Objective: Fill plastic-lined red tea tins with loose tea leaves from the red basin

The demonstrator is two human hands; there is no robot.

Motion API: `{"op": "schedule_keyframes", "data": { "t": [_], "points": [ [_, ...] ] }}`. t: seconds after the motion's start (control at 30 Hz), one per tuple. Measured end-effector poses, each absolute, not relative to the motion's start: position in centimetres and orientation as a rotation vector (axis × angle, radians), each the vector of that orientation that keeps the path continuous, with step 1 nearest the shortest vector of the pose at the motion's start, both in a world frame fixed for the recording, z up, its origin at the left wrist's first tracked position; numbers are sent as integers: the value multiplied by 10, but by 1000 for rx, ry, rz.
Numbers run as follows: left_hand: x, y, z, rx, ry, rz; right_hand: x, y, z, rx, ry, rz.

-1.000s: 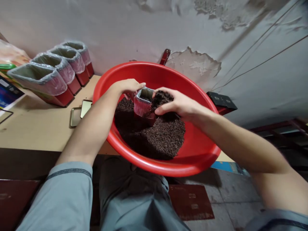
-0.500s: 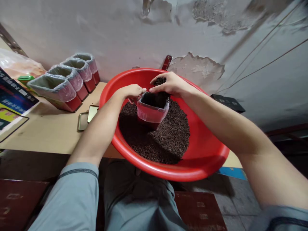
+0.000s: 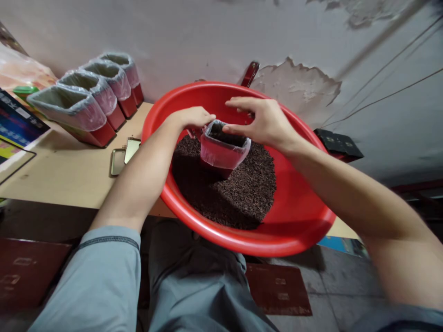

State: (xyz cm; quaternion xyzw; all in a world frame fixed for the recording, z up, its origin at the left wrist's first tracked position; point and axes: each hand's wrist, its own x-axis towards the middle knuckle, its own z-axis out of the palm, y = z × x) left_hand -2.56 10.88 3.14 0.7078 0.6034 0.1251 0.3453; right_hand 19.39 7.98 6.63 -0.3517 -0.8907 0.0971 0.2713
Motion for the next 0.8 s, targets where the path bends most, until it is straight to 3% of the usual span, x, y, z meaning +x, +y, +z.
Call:
{"op": "schedule_keyframes", "data": {
  "t": [0.1,0.2,0.4,0.8],
  "points": [
    [-28,122,18,1870,1535,355,211,43,40,-564,-2370,130],
    [-29,132,7,1880,1519,362,228,9,-10,-159,-2707,227],
    [-28,124,12,1880,1475,364,228,2,-97,-313,-3216,506],
    [-30,132,7,1895,1532,325,208,-1,-66,-135,-3493,581]
  ]
}}
